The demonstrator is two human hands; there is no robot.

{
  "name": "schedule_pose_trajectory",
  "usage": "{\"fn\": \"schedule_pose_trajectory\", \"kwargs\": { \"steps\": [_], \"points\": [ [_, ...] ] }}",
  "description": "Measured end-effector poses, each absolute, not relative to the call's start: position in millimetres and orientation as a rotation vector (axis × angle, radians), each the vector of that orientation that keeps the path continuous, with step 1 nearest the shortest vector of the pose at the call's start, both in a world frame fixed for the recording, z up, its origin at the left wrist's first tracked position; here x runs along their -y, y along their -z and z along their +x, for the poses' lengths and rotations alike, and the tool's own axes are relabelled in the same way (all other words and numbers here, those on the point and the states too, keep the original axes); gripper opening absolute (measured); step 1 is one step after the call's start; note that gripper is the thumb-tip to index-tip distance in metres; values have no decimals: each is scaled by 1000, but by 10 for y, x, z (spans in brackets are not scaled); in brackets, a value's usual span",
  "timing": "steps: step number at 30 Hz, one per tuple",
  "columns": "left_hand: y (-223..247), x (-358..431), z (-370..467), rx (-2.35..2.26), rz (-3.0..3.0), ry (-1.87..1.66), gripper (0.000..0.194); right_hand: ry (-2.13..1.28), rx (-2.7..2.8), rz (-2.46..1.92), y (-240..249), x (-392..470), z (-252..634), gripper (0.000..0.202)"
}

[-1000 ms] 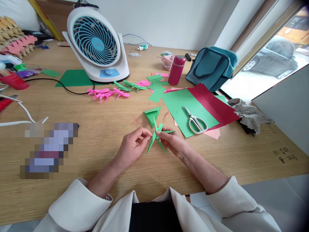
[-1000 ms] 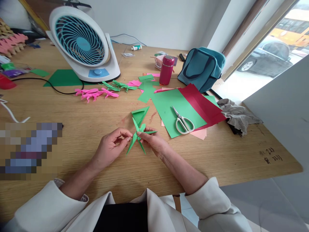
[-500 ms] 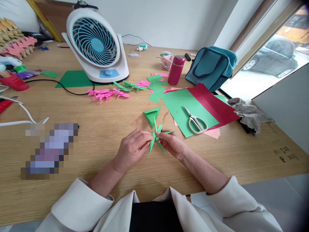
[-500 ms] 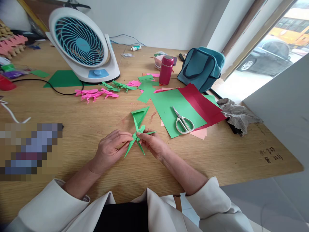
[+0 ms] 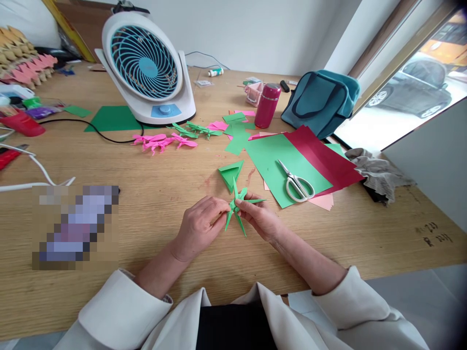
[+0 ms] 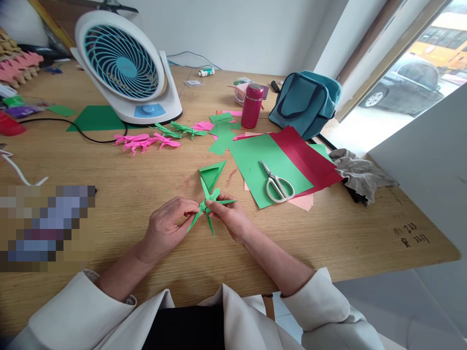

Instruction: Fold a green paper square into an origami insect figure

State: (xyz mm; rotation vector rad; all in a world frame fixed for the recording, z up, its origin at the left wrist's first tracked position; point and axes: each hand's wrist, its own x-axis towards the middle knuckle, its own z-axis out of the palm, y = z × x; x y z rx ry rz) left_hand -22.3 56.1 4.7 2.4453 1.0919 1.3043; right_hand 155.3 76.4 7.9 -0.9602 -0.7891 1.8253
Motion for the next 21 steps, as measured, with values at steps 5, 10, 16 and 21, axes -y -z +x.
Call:
{"fn": "schedule_pose_trajectory", "kwargs": {
  "steps": [5,10,16,21],
  "points": [
    [-78,-569,-240,-1083,2467,-1250,14,-1789,830,-968,-67,-764,1565,33],
    [-103,-560,-255,-1090,2466,-1251,15,-1770,836,-975,-65,-764,1567,33],
    [-105,-559,-274,-1050,2560,-1257,21,-1762,807,-979,-93,-761,1566,34],
    [-118,-548,-257,-1096,2568,-1249,20,-1758,817,-980,-97,-765,1574,33]
  ]
}}
